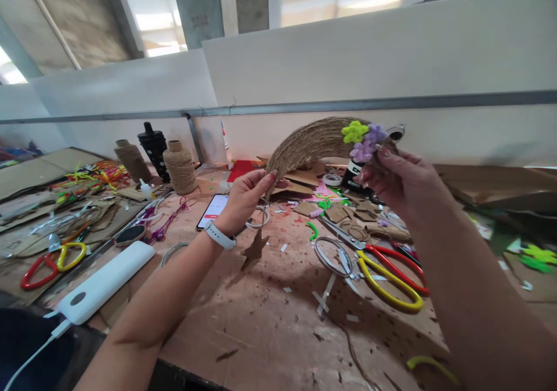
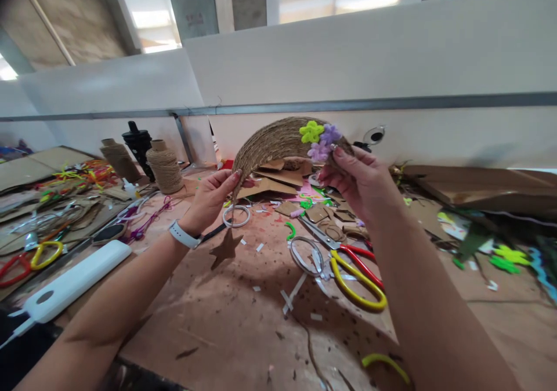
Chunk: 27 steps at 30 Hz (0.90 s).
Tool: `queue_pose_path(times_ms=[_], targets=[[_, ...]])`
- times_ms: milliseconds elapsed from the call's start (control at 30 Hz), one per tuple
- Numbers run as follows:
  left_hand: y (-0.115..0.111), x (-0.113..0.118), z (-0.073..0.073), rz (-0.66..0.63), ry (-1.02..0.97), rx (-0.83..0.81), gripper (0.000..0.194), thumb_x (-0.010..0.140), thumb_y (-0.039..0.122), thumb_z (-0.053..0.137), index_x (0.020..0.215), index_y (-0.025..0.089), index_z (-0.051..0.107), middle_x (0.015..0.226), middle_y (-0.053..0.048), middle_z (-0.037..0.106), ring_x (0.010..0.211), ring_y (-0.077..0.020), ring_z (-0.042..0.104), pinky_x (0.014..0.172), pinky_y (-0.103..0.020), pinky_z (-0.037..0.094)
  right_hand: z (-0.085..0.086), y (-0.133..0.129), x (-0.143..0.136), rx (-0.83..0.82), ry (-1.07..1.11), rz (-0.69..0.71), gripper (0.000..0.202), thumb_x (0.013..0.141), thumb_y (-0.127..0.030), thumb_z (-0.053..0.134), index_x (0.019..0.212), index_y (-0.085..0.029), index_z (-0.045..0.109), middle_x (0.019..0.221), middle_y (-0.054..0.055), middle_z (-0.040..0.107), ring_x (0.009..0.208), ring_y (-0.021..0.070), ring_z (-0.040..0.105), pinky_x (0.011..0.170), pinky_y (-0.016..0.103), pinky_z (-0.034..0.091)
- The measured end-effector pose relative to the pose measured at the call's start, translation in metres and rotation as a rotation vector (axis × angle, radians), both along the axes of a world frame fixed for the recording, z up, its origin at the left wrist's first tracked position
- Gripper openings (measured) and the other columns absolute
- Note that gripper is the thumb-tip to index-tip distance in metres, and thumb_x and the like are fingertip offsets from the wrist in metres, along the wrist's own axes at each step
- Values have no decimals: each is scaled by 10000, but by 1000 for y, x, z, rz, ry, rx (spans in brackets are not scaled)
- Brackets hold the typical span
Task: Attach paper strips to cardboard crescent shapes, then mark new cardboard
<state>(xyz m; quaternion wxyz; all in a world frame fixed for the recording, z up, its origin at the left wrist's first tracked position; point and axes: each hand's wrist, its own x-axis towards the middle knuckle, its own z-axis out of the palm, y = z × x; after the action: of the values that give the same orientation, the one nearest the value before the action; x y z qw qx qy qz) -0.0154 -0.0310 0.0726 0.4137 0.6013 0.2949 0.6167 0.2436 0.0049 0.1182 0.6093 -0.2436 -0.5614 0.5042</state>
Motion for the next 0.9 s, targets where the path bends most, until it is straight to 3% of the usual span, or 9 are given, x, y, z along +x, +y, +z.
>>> queue_pose_path(times_ms=[200,300,400,467,533,633,733,800,900], targets=[[3,-44,32,184,244,166,341,787,478,676,850,145,722,773,-41,731,727,-134,662,687,-238,504,-8,4,-11,-22,-180,22,315,601,-385,856,854,-224,761,830,-7,737,718,119,670,729,239,535],[7,-67,46,193,339,268,331,792,461,679,897,151,724,812,-48,735,743,-134,672,693,-239,517,-14,10,-14,47,-329,58,292,673,-409,805,907,-241,764,880,2,749,780,126,661,792,260,511],[-1,-82,46,256,485,371,283,829,413,655,953,167,720,884,-54,740,805,-136,680,733,-242,529,-22,11,-12,143,-506,87,304,724,-432,755,960,-240,758,1002,29,746,898,175,665,894,331,493],[-15,-84,33,279,606,443,233,862,355,626,1001,188,711,937,-58,741,859,-147,685,766,-260,542,-32,10,-6,192,-653,106,329,733,-453,734,972,-228,758,999,55,749,911,220,674,884,380,509],[-33,-81,10,215,767,537,231,869,285,622,1078,212,688,1062,-70,723,995,-171,667,882,-308,531,-47,9,3,280,-795,93,321,745,-448,715,968,-223,764,950,76,755,881,246,685,851,406,528],[-57,-71,-33,125,1018,642,281,908,203,551,1175,209,639,1132,-87,701,1109,-192,628,1002,-376,476,-80,2,19,556,-871,28,239,816,-358,633,981,-245,764,1024,97,736,955,244,677,884,407,524],[-76,-63,-65,74,1212,687,316,942,162,460,1219,220,601,1162,-76,689,1135,-191,615,1072,-424,413,-114,-15,31,702,-980,-36,271,866,-236,540,1036,-292,743,1052,81,728,953,222,682,849,392,548],[-84,-61,-75,22,1313,694,357,948,129,423,1263,224,561,1188,-62,678,1178,-194,586,1125,-461,339,-129,-30,38,714,-1111,-45,342,879,-179,497,1122,-303,703,1117,72,709,995,224,666,868,405,542],[-91,-58,-77,-51,1382,692,402,928,97,428,1297,218,528,1238,-69,648,1238,-200,536,1151,-469,290,-136,-43,49,684,-1220,-37,369,860,-176,505,1168,-294,673,1179,74,683,1057,241,642,898,428,531]])
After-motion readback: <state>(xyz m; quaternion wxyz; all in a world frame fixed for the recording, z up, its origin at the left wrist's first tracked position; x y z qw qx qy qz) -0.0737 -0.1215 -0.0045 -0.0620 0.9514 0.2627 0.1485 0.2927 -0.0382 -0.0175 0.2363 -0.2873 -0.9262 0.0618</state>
